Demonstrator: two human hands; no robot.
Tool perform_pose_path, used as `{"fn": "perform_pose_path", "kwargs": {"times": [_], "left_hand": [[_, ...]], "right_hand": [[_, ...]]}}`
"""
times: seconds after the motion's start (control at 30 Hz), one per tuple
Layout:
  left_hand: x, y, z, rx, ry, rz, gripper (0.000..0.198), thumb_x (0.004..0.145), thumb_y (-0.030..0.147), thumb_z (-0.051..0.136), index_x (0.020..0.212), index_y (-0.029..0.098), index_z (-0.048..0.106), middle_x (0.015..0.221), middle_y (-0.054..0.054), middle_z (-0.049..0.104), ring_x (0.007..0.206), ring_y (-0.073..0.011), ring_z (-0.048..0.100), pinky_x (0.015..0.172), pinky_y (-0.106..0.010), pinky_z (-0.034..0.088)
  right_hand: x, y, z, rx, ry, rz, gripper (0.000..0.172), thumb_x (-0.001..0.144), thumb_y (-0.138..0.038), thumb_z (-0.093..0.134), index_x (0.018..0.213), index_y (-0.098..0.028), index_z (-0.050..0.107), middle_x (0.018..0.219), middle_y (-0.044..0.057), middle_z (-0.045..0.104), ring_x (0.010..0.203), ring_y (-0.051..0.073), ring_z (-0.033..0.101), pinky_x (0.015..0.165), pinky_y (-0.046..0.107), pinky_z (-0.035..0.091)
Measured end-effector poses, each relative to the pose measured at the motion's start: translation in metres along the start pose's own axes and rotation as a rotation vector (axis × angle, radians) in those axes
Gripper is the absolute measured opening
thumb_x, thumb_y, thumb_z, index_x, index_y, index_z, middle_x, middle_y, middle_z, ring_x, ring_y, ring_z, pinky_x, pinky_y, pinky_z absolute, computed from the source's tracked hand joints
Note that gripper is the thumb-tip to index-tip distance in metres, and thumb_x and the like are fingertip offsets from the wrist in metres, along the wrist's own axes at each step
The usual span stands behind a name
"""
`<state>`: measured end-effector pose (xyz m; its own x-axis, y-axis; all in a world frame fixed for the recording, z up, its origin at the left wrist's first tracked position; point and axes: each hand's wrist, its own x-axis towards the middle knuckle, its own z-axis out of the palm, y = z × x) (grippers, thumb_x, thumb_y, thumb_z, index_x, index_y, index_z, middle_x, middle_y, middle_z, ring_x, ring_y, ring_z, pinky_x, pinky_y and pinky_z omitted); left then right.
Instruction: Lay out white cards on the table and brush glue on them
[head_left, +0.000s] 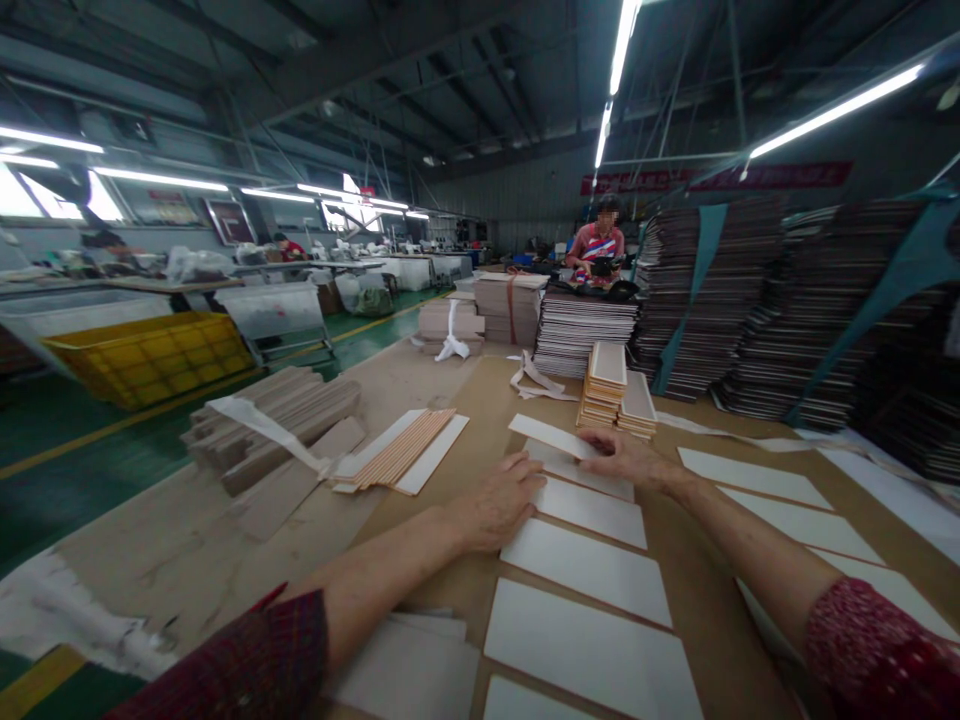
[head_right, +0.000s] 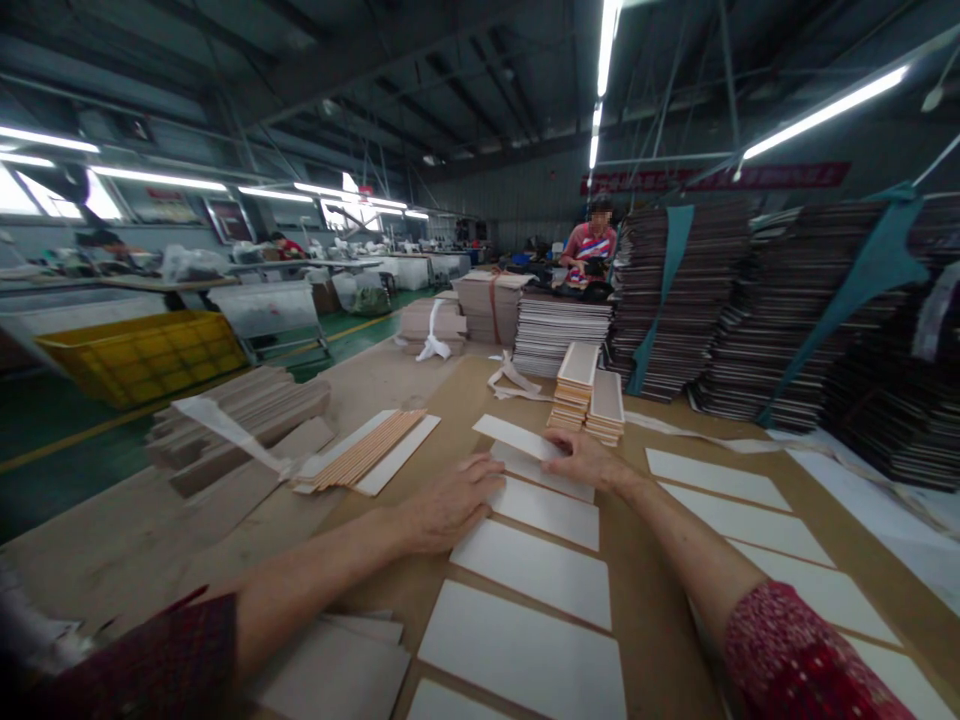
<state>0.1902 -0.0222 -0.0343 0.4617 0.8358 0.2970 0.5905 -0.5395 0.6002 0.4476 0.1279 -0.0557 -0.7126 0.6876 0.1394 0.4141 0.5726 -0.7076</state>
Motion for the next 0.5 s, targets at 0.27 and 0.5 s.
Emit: {"fn": "perform_pose_path", "kwargs": {"times": [0.27, 0.5], "left_hand": [[-0.002, -0.024, 0.012, 0.193, -0.054, -0.033, 0.029, 0.090, 0.023, 0.053, 0.117, 0.019, 0.062, 0.131, -0.014, 0.057, 0.125, -0.0320, 0.047, 0.112, -0.051, 0.030], [-0.008, -0.013, 0.012, 0.232, -0.064, -0.039, 0.029, 0.091, 0.022, 0.051, 0.118, 0.018, 0.063, 0.130, -0.014, 0.057, 0.124, -0.0314, 0.048, 0.111, -0.049, 0.032]], "right_hand": [[0.012, -0.013, 0.014, -0.027, -0.023, 0.066, 0.034, 0.096, -0.033, 0.068, 0.124, -0.017, 0.060, 0.125, 0.009, 0.060, 0.111, 0.027, 0.060, 0.096, 0.050, 0.050], [0.001, -0.021, 0.016, -0.050, -0.042, 0.079, 0.035, 0.096, -0.033, 0.067, 0.126, -0.017, 0.059, 0.126, 0.009, 0.060, 0.111, 0.027, 0.060, 0.096, 0.050, 0.050]]}}
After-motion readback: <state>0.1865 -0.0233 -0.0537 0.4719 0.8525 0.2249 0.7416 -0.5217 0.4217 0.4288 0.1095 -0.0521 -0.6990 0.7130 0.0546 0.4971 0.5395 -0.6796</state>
